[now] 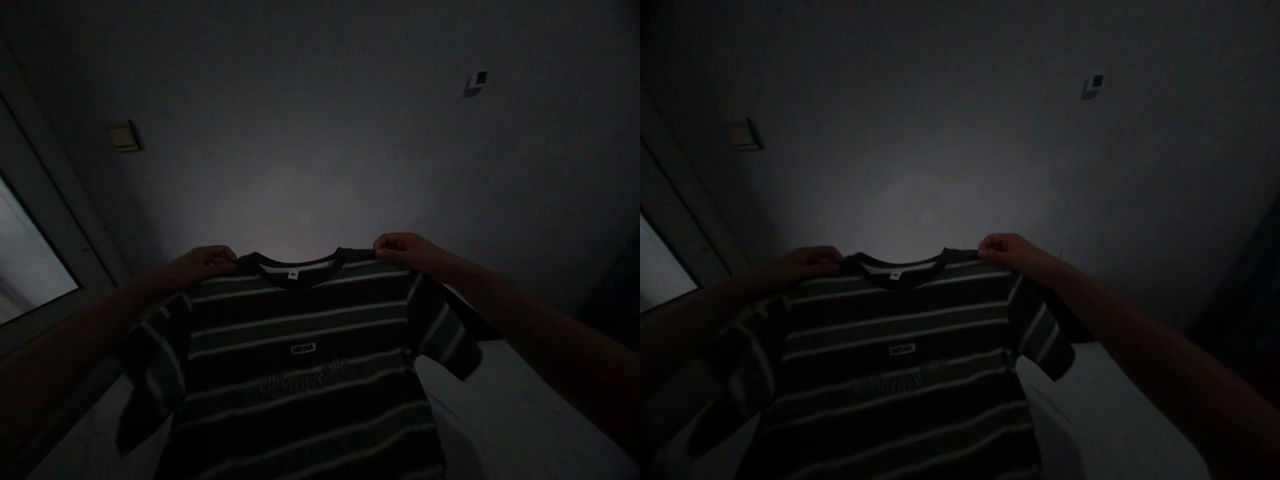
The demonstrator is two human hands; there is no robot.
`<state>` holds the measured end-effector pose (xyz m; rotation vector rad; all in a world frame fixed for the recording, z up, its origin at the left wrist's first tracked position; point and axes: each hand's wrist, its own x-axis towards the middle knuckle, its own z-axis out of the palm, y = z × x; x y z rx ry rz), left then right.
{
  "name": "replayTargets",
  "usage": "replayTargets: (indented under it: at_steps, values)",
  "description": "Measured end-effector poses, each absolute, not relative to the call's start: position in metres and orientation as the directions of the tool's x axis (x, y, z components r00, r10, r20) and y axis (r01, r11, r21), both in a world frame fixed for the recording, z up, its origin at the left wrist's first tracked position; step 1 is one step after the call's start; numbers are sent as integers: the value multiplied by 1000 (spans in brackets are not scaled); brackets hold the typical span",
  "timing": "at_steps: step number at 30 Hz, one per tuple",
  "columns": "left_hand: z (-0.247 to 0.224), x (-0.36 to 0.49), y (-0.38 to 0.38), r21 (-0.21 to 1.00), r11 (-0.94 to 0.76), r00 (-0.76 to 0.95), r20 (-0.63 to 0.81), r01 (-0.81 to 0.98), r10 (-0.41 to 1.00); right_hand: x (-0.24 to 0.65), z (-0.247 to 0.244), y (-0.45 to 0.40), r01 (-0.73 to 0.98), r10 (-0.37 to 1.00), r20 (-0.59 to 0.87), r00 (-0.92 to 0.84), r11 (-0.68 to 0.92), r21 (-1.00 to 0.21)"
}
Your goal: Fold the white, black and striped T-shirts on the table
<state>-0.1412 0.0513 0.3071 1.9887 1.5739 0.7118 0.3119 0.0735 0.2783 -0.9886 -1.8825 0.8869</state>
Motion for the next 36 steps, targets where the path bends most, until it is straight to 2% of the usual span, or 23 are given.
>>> replayTargets:
  at_steps: [3,6,9,12,18,25,32,34,36]
  values:
    - [234,-127,96,656,-167,245,-29,736,969,305,208,120,407,894,260,-365,405,-819]
    - [162,-121,140,505,-209,256,-24,837,966,296,132,159,544,919,190,-345,361,-758]
    - [110,-115,174,381,-203,225,-13,902,974,288,75,182,700,932,144,-332,345,-625]
    - [76,-112,194,343,-166,189,-34,925,981,282,42,197,793,934,123,-336,351,-497]
    - [38,-113,214,284,-120,135,-32,951,990,279,17,224,825,936,110,-333,346,-447]
    - [35,-110,233,205,-53,42,60,977,997,272,10,254,865,941,177,-289,336,-373]
    - [40,-87,241,115,44,-72,247,992,966,253,23,274,909,944,275,-184,269,-317]
    - [37,-79,233,86,31,-57,311,996,949,247,25,271,916,928,346,-137,252,-312]
    - [29,-75,213,37,-47,31,348,998,937,247,24,258,911,895,440,-76,242,-335]
